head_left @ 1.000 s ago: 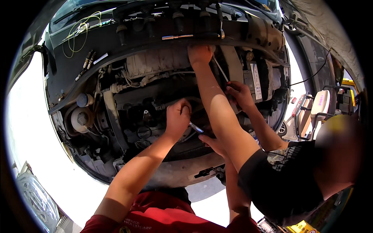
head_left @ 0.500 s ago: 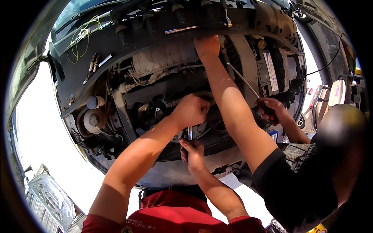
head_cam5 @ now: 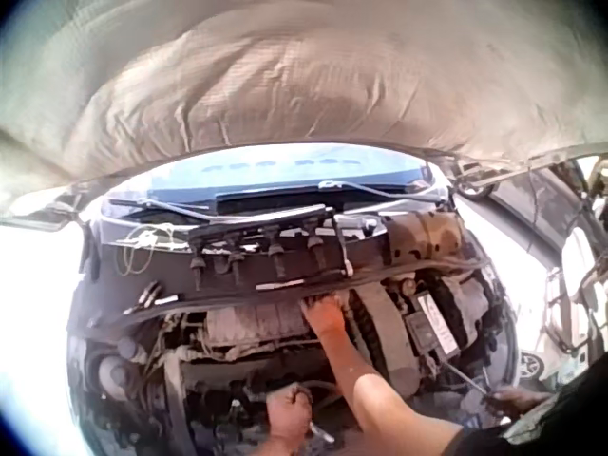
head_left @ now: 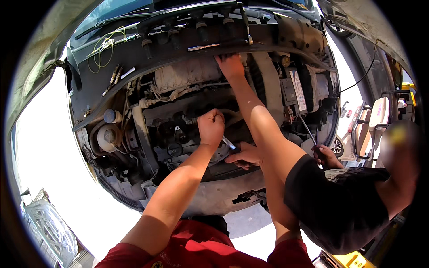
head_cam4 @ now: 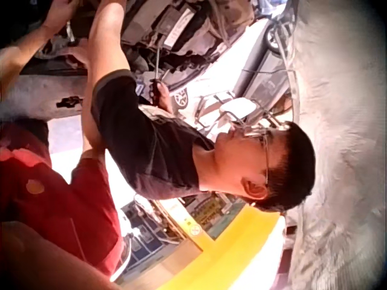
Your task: The person works on a car engine, using a socket wrench to loosen and remove bolts, handling an engine component, and placing it into a blue tray.
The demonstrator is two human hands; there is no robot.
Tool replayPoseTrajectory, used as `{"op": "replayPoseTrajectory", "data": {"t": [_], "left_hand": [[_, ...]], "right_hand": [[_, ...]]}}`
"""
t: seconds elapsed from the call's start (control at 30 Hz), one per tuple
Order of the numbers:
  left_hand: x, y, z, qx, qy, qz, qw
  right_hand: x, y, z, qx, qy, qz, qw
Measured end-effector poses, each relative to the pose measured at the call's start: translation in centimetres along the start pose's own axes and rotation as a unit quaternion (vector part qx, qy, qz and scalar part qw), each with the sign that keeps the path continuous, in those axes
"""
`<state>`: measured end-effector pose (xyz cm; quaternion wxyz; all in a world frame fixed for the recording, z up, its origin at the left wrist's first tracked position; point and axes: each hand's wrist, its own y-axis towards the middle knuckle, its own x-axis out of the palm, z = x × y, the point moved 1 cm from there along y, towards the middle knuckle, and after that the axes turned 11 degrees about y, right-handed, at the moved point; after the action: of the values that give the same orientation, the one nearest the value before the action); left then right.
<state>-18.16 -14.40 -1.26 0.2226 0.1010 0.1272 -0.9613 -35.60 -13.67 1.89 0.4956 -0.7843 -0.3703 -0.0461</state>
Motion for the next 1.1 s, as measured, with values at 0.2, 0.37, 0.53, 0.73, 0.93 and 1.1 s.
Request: {"op": "replayPoseTrajectory", "data": {"t": [0.2,0.37,0.53,0.73,0.93,1.1], "left_hand": [[-1.8,0.6,0.8,0.075,0.112,-0.045,0.99],[-2.6,1.0,0.9,0.094,0.153,-0.124,0.976],[-3.0,1.3,1.1,0.03,0.102,-0.198,0.975],[-12.7,-6.3,0.7,0.044,-0.073,-0.008,0.996],[-27.8,-21.8,-6.6,-0.08,-0.088,0.009,0.993],[-38.0,-33.5,-14.2,-0.182,-0.066,0.156,0.969]], "right_hand": [[2.2,0.1,0.7,0.001,0.082,0.036,0.996],[5.7,1.1,4.0,-0.06,0.176,0.077,0.979],[5.1,1.6,3.1,-0.076,-0.005,0.137,0.988],[10.7,2.7,-3.7,-0.188,-0.433,0.391,0.79],[10.7,5.3,-4.9,-0.168,-0.489,0.419,0.746],[12.2,3.0,-5.4,-0.212,-0.493,0.45,0.714]]}}
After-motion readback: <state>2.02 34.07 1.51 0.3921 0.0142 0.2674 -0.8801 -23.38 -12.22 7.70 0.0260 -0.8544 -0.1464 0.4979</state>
